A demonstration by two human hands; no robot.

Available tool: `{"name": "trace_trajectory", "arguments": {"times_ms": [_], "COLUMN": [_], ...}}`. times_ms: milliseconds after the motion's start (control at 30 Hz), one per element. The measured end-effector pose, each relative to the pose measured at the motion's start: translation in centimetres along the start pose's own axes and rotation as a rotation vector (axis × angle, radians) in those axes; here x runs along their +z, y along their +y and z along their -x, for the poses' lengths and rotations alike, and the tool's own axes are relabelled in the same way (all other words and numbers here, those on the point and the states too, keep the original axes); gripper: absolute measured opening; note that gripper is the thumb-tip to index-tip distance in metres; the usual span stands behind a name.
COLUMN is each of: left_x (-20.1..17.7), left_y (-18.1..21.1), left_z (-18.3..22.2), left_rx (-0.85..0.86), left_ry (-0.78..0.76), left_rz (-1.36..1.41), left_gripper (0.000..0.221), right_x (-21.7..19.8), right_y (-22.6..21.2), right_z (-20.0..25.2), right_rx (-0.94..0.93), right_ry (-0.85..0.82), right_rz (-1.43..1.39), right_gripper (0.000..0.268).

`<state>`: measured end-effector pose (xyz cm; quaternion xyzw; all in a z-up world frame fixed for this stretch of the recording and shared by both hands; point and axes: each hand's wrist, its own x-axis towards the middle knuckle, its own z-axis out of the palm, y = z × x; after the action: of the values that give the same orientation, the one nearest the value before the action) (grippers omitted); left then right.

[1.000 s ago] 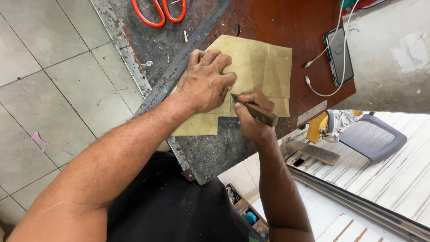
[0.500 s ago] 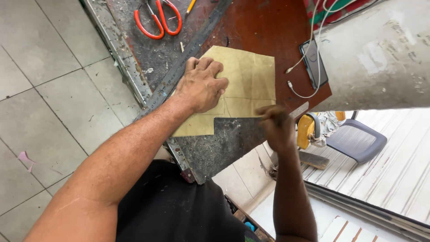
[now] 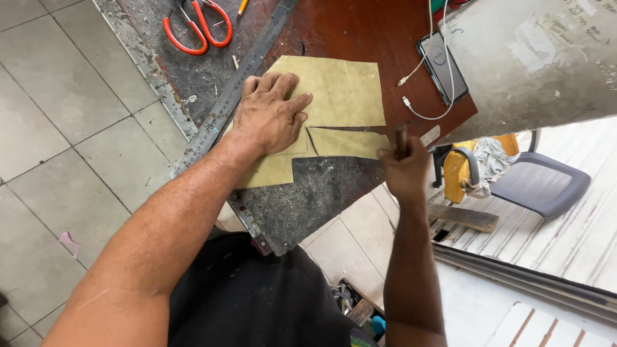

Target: Measuring, marking, and cutting leather strips on a workbench using a ruler, pencil, knife, and scissors.

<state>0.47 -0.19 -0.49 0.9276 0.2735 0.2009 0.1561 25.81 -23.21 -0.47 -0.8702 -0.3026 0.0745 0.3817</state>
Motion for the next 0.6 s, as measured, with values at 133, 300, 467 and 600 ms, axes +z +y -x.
{"name": "trace_trajectory", "arguments": {"times_ms": [133,300,467,600], "left_x": [-0.6,-1.1,-4.3,-5.0], "left_y": [0.4,0.7,2.4,4.6], "left_z": [0.2,0.3,-0.7,-1.3], "left_rx": [-0.006,-0.028,-0.083,-0.129], "left_ry": [0.012,-0.022,-0.294,-0.304], "left_rz": [-0.041,-0.026,-0.075,-0.094], "left_gripper": [0.035,0.035,0.053,0.031], "right_x": [-2.9,-11.2,-15.9,-13.2], "right_y": [-2.3,0.8,0.2,-2.5], "right_z": [2.3,4.5,8.3,8.1], "right_rx": [-0.017,-0.032,0.026,-0.040], "right_ry": [-0.071,0.002,-0.068,-0.303], "right_rz": [0.044,-0.064,-0.238,-0.500], "right_gripper": [0.022,0.032,0.043,0.039]}}
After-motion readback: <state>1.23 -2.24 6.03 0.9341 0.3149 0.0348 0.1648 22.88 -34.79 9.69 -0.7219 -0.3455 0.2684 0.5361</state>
